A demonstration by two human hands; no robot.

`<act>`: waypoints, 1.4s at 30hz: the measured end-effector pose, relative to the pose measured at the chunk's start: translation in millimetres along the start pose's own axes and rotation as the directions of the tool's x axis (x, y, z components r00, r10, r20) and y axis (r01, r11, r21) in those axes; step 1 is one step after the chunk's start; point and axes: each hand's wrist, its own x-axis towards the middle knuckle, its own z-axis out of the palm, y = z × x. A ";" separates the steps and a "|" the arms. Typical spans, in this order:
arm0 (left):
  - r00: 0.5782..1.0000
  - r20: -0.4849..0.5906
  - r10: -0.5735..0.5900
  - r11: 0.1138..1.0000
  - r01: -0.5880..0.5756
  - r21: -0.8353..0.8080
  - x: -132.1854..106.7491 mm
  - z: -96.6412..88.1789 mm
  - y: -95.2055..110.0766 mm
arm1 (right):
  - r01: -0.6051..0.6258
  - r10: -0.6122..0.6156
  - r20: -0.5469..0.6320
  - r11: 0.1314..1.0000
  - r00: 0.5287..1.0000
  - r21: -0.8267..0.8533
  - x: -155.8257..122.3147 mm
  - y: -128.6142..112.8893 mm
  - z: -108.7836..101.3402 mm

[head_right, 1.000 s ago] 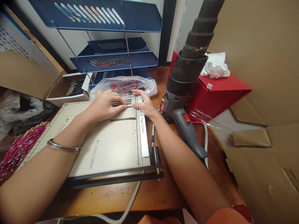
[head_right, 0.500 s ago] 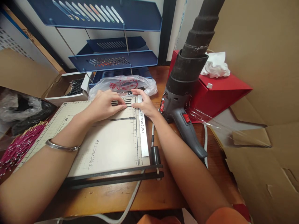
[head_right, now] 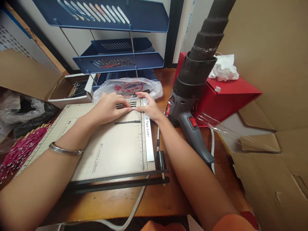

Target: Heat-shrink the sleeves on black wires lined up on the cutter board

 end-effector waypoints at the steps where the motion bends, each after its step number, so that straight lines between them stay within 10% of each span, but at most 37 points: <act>1: 1.000 0.006 -0.005 1.000 0.005 -0.007 -0.2 -1.0 -0.5 | -0.005 0.005 0.001 1.000 1.000 0.010 0.1 0.0 0.0; 29: 0.998 0.053 0.022 0.997 -0.019 -0.069 -0.1 -5.0 5.0 | -0.018 0.018 -0.009 0.999 1.000 0.036 2.8 3.7 -1.0; 37: 0.984 -0.125 -0.125 0.974 0.098 -0.206 -6.6 -14.5 -11.1 | -0.035 0.035 0.014 0.999 0.999 0.007 0.6 3.8 -2.4; 42: 1.000 -0.007 -0.009 0.992 0.008 -0.123 -6.4 -9.6 -6.9 | -0.025 0.025 -0.002 1.000 1.000 0.009 1.6 3.6 -1.5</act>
